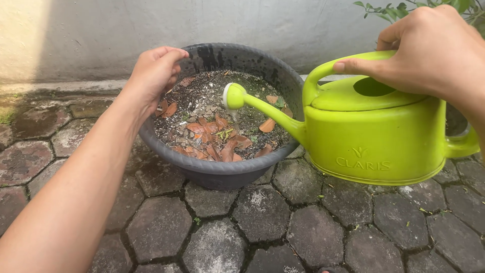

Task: Watering a potted plant using a green plastic watering can.

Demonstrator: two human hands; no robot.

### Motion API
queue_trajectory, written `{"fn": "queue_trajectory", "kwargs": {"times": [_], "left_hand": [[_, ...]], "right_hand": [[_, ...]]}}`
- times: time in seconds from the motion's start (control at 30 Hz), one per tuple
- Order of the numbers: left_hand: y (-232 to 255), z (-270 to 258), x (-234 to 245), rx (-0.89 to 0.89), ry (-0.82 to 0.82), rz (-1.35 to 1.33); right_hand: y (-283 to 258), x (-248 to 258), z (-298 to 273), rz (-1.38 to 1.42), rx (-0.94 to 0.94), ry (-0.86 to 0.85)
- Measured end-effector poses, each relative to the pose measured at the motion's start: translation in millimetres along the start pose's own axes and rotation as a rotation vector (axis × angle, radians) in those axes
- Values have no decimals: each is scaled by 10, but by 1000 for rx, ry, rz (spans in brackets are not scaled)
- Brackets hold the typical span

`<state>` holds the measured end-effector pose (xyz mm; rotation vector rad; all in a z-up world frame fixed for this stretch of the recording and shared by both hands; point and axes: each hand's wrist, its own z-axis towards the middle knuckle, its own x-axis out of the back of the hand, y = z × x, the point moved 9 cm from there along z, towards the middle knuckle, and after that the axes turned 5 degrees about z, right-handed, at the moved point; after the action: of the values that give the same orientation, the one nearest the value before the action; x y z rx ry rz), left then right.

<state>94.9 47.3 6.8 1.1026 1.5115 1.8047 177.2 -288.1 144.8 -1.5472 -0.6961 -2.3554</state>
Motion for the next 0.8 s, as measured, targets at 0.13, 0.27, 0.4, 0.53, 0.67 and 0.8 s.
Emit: {"fn": "queue_trajectory", "kwargs": {"times": [0.13, 0.27, 0.4, 0.53, 0.67, 0.8], "left_hand": [[-10, -3, 6, 6, -2, 5], [-41, 15, 16, -7, -33, -42], [-70, -1, 63, 15, -9, -26], [-61, 15, 75, 3, -18, -44], [-94, 18, 85, 4, -9, -17], [-116, 33, 86, 6, -25, -71]], "right_hand": [[165, -85, 99, -89, 49, 56], [449, -279, 242, -243, 35, 87], [675, -503, 355, -407, 13, 166], [675, -545, 391, -376, 32, 198], [637, -443, 325, -27, 24, 211], [409, -290, 265, 57, -2, 137]]}}
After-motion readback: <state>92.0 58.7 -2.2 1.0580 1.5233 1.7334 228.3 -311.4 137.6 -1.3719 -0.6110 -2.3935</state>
